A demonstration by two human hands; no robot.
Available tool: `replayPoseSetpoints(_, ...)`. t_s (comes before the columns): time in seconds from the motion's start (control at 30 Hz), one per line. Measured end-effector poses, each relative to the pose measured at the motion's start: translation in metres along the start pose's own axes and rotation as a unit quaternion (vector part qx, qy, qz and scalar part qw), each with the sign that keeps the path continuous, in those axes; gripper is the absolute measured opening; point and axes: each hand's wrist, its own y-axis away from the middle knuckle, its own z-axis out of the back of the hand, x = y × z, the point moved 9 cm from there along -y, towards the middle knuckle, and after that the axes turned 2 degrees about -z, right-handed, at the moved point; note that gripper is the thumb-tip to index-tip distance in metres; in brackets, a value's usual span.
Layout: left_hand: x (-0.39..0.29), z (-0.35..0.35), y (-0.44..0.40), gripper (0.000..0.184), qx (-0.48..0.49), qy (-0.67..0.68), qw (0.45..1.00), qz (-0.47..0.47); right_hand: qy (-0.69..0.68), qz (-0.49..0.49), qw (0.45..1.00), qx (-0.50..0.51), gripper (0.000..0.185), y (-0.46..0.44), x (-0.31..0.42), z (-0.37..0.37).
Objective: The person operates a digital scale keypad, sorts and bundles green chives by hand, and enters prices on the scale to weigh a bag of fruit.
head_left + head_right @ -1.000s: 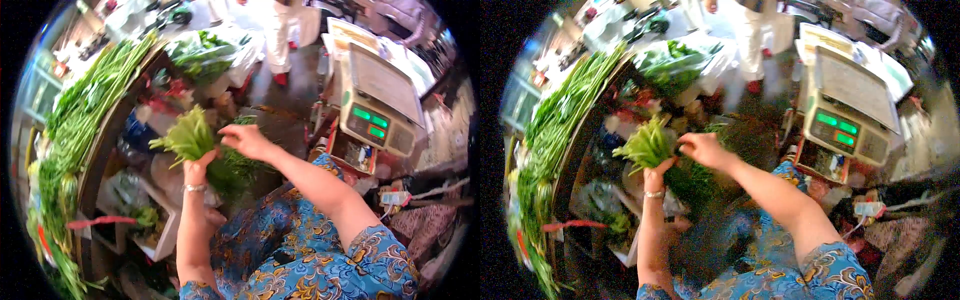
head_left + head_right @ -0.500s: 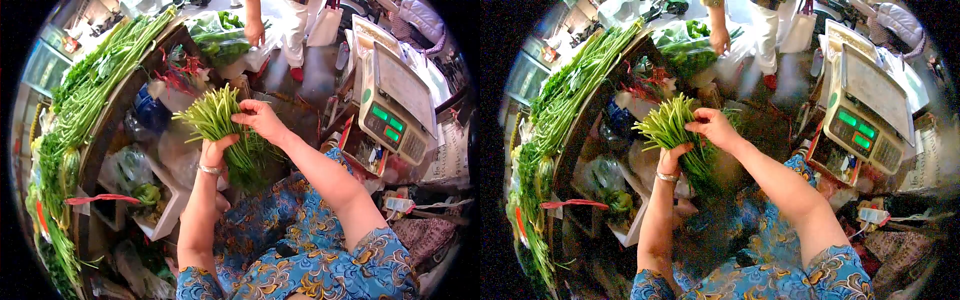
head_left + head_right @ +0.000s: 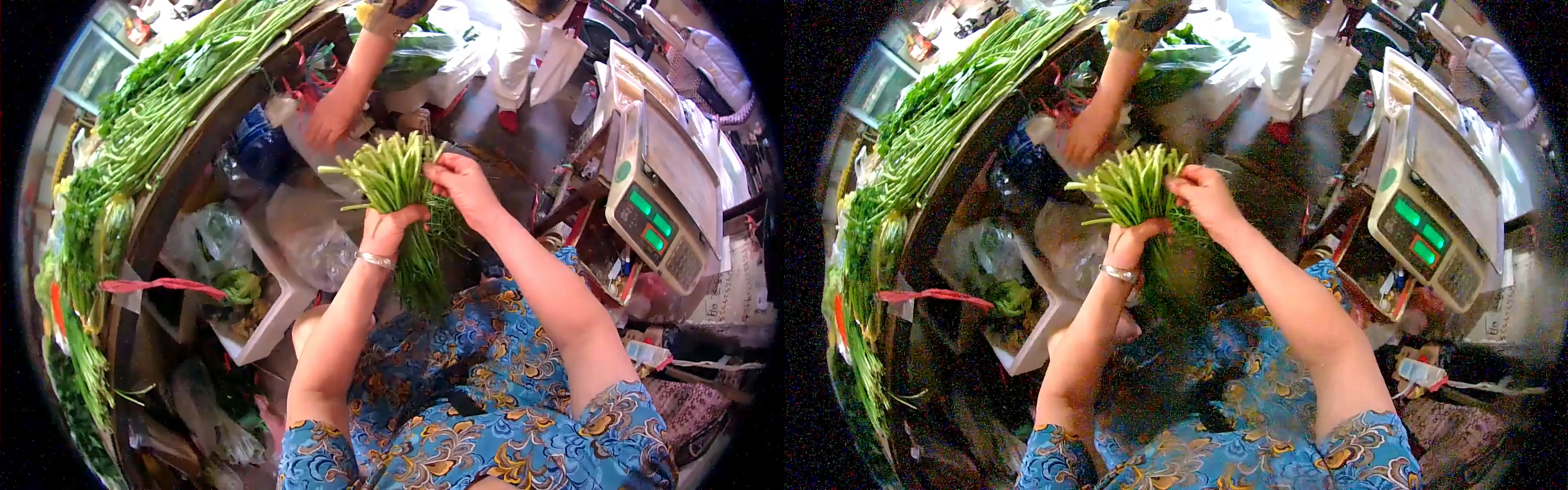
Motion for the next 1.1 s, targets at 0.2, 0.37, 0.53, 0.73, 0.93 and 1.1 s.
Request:
replayPoseSetpoints(0.2,-0.006,-0.004,0.003,0.02,0.053,-0.036,0.998,0.002,-0.046,-0.017,0.996,-0.078,0.011,0.001,0.006,0.027)
replayPoseSetpoints(0.37,-0.001,0.013,0.007,0.019,0.043,-0.062,0.997,0.016,-0.067,0.023,0.985,-0.156,0.015,-0.004,0.03,0.081)
replayPoseSetpoints(0.53,-0.009,0.014,0.009,0.026,0.051,0.004,0.998,0.021,0.006,0.036,0.998,-0.055,0.013,0.001,0.029,0.041)
replayPoseSetpoints(0.73,-0.013,0.01,0.008,0.031,0.053,-0.013,0.998,0.019,0.05,0.05,0.997,0.028,0.031,0.009,0.038,0.003)
replayPoseSetpoints(0.93,-0.013,0.007,0.001,0.03,0.065,-0.121,0.99,-0.04,0.023,-0.011,0.997,0.079,0.017,0.005,0.023,-0.004)
replayPoseSetpoints(1.1,-0.021,0.005,0.002,0.023,0.047,-0.086,0.994,-0.056,0.023,0.003,0.999,0.044,0.011,0.0,0.017,0.005)
